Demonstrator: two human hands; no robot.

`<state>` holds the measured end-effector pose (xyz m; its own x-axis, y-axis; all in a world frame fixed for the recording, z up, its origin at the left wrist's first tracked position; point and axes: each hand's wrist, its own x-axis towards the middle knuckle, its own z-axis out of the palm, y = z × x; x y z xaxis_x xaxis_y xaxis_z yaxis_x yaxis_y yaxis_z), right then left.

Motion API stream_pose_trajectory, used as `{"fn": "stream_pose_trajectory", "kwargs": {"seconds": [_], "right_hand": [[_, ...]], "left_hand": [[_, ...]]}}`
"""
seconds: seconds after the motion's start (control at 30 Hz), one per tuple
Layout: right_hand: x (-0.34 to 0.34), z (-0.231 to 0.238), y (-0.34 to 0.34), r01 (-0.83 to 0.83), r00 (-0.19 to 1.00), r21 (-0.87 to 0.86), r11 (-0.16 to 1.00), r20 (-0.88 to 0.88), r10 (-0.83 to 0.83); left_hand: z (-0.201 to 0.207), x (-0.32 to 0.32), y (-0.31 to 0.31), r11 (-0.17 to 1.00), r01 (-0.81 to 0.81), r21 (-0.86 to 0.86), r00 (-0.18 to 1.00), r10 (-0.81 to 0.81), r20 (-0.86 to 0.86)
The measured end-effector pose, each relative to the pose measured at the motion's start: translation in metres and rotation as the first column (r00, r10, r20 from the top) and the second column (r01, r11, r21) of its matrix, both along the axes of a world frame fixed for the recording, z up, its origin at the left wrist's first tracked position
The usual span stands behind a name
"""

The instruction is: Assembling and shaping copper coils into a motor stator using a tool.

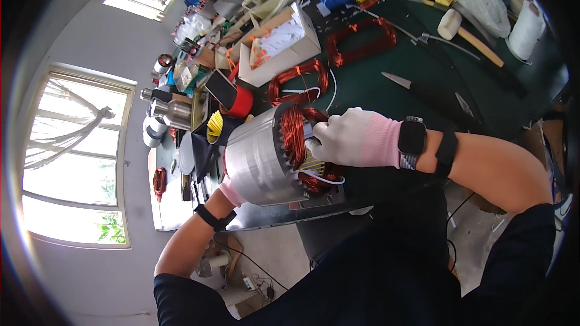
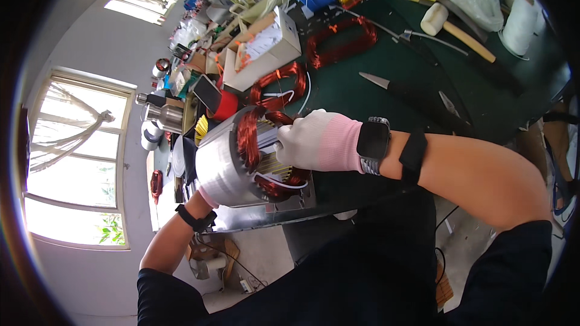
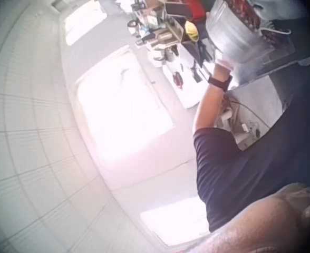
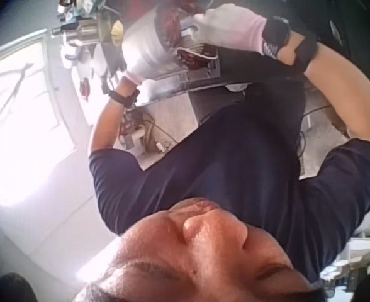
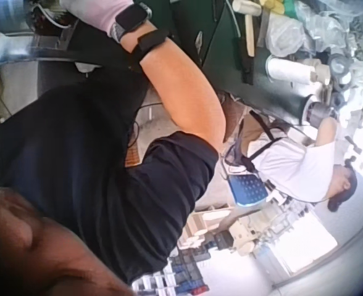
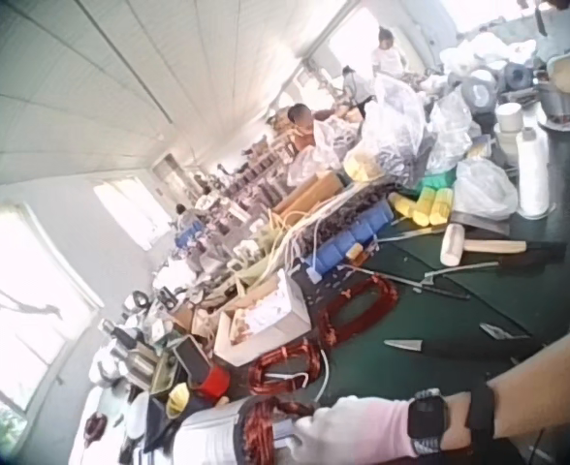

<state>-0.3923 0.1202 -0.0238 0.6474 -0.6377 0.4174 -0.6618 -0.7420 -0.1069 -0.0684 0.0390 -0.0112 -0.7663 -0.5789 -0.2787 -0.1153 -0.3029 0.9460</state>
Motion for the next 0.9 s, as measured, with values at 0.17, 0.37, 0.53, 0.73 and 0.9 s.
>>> {"fn": "stream_pose_trajectory", "kwargs": {"seconds": [0.17, 0.37, 0.53, 0.73, 0.9], "right_hand": [[-0.035, 0.008, 0.028, 0.074, 0.994, 0.032, 0.997, -0.076, -0.072], [-0.1, 0.055, 0.066, 0.345, 0.935, -0.036, 0.938, -0.069, -0.347], [-0.103, 0.082, -0.018, 0.365, 0.925, -0.158, 0.917, 0.172, -0.339], [-0.072, 0.075, -0.146, 0.429, 0.903, -0.057, 0.902, 0.013, -0.429], [-0.076, 0.038, -0.08, 0.428, 0.881, 0.091, 0.899, 0.177, -0.438]], "left_hand": [[-0.032, 0.047, 0.018, 0.907, -0.348, -0.237, 0.925, 0.373, 0.07], [-0.097, 0.121, 0.086, 0.315, -0.079, -0.946, 0.492, 0.838, 0.238], [-0.074, 0.079, 0.086, 0.265, -0.056, -0.963, 0.555, 0.81, 0.191], [-0.072, 0.077, 0.086, 0.247, -0.091, -0.965, 0.59, 0.794, 0.148], [-0.068, 0.08, 0.093, 0.271, -0.146, -0.951, 0.576, 0.805, 0.142]]}}
